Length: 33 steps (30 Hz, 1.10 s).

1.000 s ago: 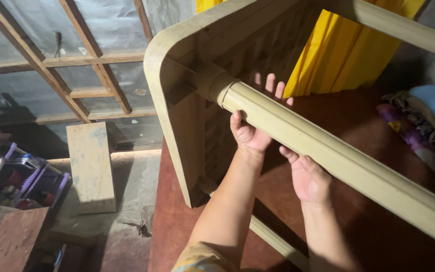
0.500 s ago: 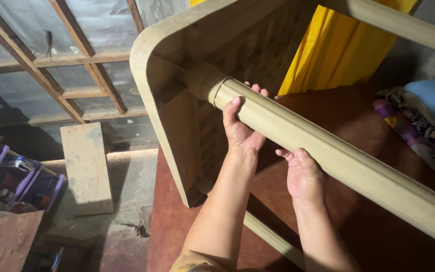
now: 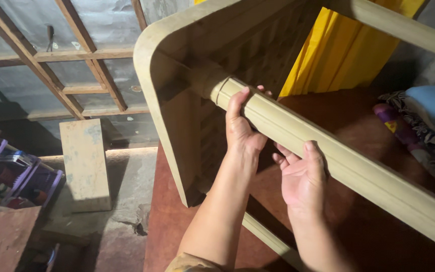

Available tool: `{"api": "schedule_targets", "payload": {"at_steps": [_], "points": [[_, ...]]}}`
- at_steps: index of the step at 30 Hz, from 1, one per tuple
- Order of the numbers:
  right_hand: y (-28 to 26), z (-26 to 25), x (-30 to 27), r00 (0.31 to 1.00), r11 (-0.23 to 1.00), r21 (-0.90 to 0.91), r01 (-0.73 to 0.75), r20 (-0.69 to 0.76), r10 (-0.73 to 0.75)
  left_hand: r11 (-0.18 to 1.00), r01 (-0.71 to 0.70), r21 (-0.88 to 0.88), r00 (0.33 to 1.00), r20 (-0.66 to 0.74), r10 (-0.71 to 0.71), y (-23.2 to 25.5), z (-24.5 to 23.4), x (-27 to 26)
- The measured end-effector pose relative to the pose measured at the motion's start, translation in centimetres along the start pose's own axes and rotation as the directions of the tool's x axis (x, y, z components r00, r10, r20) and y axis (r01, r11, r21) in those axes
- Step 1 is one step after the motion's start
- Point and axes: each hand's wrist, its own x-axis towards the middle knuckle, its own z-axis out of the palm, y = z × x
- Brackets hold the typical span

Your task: The person inserts a cylindrical plastic leg into a socket on the underside of a plastic chair seat, then removes it and reinserts it to secure the connection. The person handles the chair and leg by hand without tools.

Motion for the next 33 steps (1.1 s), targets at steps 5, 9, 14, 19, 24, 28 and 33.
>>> {"api": "schedule_targets", "payload": {"at_steps": [5, 9, 14, 19, 24, 28, 33], "points": [[-1.7, -0.6, -0.8, 0.933, 0.866, -0.45, -0.217, 0.165, 0.32, 0.995, 0.068, 0.075, 0.997, 0.041, -0.071, 0.1, -1.0, 0.1], [-3.8, 1.5, -4.3, 0.842, 0.373, -0.798, 0.473, 0.534, 0.075, 0.984, 0.115, 0.135, 0.988, 0.083, -0.127, 0.3, -1.6, 0.1], [-6.0, 6.3, -2.4, 0.616, -0.635, -0.493, 0.595, 0.787, -0.034, 0.975, 0.194, 0.112, 0.97, 0.125, -0.208, 1.4, -2.0, 0.4], [-4.7, 8.3, 1.6, 0.666, -0.952, -0.111, 0.284, 0.738, 0.112, 0.975, 0.202, 0.091, 0.962, 0.169, -0.215, 1.1, -2.7, 0.7], [-3.3, 8.8, 2.9, 0.681, -0.961, -0.071, 0.268, 0.719, 0.137, 0.975, 0.218, -0.047, 0.948, 0.247, -0.2, 1.6, -3.7, 2.1], [-3.2, 9.2, 3.6, 0.693, -0.942, -0.096, 0.321, 0.702, 0.164, 0.961, 0.255, -0.106, 0.918, 0.338, -0.206, 1.7, -3.7, 3.5], [-3.5, 9.7, 3.8, 0.696, -0.923, -0.118, 0.367, 0.693, 0.188, 0.972, 0.218, -0.086, 0.934, 0.306, -0.183, 1.5, -3.0, 3.3]]}}
